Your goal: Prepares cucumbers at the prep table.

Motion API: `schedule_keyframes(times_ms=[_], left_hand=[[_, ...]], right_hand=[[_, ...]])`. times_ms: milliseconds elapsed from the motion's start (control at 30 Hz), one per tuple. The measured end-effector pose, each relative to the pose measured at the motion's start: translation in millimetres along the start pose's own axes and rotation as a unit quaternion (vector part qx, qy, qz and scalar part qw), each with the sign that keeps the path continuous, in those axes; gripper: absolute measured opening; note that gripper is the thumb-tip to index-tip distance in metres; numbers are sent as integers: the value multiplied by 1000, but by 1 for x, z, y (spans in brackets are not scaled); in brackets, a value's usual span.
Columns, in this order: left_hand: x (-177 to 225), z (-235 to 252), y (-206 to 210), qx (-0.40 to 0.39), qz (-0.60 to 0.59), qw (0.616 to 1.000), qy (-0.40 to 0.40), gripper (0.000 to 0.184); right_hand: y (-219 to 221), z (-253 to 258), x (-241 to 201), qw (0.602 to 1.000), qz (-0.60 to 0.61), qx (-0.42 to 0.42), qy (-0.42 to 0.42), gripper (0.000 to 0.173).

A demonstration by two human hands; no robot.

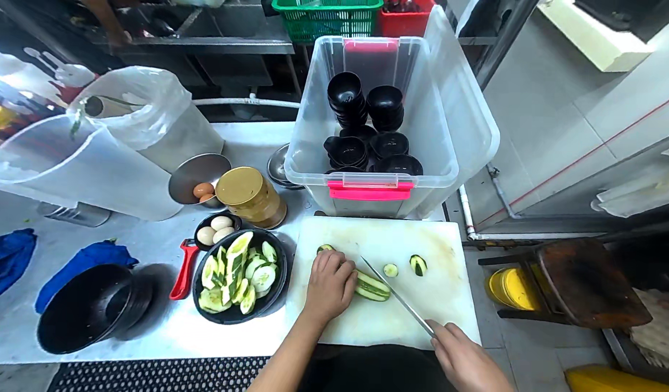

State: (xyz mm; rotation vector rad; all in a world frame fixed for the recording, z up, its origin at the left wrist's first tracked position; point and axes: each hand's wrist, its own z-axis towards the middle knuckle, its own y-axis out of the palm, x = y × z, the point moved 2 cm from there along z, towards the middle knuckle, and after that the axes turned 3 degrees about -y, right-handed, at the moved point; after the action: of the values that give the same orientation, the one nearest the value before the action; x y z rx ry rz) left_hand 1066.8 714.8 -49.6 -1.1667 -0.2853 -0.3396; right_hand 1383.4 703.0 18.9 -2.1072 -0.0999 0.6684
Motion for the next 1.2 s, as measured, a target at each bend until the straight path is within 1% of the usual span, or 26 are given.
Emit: schedule_keyframes(times_ms=[100, 167, 300, 433, 533, 667, 733, 800, 900, 1033, 1200], left_hand=[[2, -2, 15, 54, 10, 998, -18, 36], [5, -3, 20, 75, 17, 997, -27, 37], [5, -3, 22, 80, 23, 996, -35, 37], [4, -4, 24, 74, 19, 996, -40, 38], [4, -4, 24, 70, 18, 997, -41, 38], [4, -7, 22, 62, 23, 997, -44, 41], [4, -7, 21, 60, 27, 997, -42, 40], [3, -7, 20, 63, 31, 997, -39, 39], [4, -8, 21, 72, 37, 996, -32, 39], [5, -13, 19, 79, 42, 995, -34, 37], [6, -13, 19, 82, 40, 995, -32, 37]], right_hand=[[0, 2, 0, 1000, -3, -8, -9, 38], [0, 0, 3, 1000, 1, -25, -7, 36], [-4, -7, 8, 999, -1, -25, -25, 32], [-4, -6, 6, 998, -9, -59, -14, 29], [2, 14, -2, 997, -22, -68, -14, 28], [0, 62, -35, 989, -25, -139, 31, 33], [-1, 74, -45, 988, -38, -143, 34, 32], [-2, 80, -44, 989, -29, -142, 27, 31], [-4, 75, -35, 990, -25, -134, 34, 33], [-7, 52, -32, 991, -38, -110, 66, 31], [-16, 19, -41, 994, -38, -95, 34, 29]])
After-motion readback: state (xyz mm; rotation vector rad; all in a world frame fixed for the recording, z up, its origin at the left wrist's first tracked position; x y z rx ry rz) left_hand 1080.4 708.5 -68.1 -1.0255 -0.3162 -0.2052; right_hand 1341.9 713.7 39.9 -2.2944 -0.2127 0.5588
